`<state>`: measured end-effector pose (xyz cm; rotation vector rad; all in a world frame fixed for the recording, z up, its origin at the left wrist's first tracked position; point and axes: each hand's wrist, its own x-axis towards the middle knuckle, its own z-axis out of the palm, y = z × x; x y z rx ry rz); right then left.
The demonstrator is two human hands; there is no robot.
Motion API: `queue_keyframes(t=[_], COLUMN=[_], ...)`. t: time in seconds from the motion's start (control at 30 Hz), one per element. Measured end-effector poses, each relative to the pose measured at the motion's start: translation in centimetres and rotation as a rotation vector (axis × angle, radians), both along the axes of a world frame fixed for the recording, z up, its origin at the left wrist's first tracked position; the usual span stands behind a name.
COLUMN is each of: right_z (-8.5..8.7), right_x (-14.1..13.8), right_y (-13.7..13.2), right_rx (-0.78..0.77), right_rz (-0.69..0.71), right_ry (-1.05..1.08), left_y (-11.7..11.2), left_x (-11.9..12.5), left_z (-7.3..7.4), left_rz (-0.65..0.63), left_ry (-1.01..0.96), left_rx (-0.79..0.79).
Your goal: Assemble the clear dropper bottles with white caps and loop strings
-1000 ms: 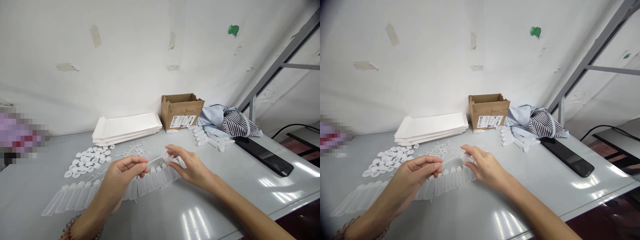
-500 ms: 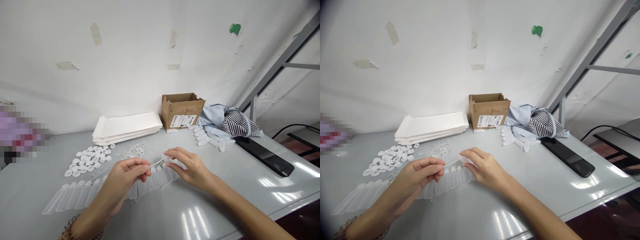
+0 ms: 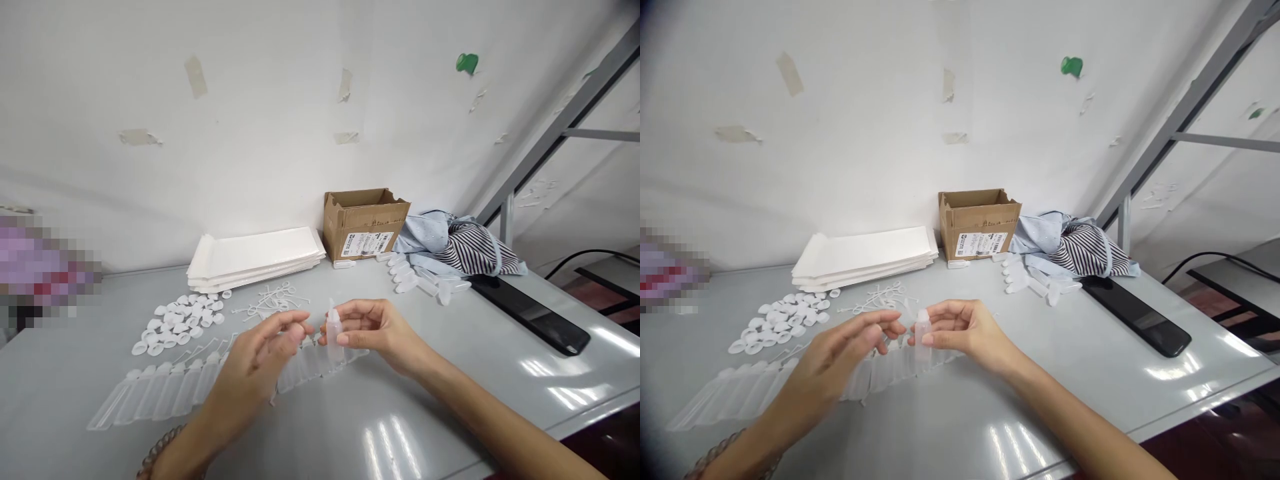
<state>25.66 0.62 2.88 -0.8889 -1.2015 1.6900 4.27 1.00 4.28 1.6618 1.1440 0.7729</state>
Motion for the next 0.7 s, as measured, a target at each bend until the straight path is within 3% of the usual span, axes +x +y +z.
queue_keyframes(t=[0.13, 0.2, 0.47, 0.57, 0.7], right_z=[-0.5, -0.8, -0.8, -0.5, 0.0], right_x=[-0.5, -0.8, -0.7, -0.5, 0.1], right_y=[-0.1, -0.2, -0.3, -0.3, 0.0], right_rx=[-0.091, -0.135, -0.143, -0.088, 0.076], right_rz=[0.135, 0.195, 0.29, 0.305, 0.157], right_ry=[0.176, 0.24, 0.24, 0.089, -0.176], left_y=[-1.2, -1.5, -1.5, -1.4, -1.2], left_x=[0.4, 0.6, 0.9, 0.9, 0.7], left_z=[-1.2, -1.7, -1.3, -1.2, -1.2], left_rz=[-0.175, -0.208, -0.186, -0.213, -0.22], left_ry=[0.218, 0.256, 0.243, 0.241, 0.268], left_rx=[0.424, 0.551, 0.746, 0.785, 0.787])
